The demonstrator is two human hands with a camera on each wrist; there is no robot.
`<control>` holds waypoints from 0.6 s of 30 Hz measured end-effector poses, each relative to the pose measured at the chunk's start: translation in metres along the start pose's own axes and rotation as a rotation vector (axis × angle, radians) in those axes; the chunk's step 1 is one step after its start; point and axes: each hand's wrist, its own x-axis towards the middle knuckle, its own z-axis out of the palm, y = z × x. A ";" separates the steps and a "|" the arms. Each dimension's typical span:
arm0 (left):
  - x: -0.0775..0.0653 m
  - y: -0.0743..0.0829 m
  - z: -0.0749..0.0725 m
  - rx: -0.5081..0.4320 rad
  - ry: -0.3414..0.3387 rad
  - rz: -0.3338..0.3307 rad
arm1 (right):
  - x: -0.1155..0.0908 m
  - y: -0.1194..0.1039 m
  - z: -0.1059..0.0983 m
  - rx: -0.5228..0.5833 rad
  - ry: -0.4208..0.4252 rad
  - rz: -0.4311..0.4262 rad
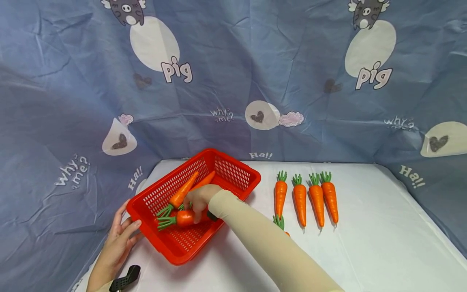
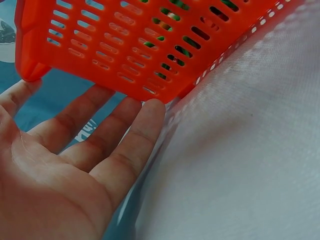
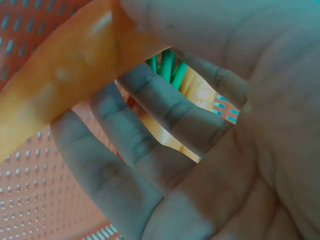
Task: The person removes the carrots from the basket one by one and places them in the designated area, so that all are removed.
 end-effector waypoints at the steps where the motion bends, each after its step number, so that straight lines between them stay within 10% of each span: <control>1: 0.000 0.000 0.000 -0.001 -0.002 0.003 | 0.001 0.000 -0.001 0.014 -0.010 -0.002; 18: 0.001 0.000 -0.002 0.022 0.029 -0.058 | -0.009 0.015 -0.019 0.252 -0.047 -0.051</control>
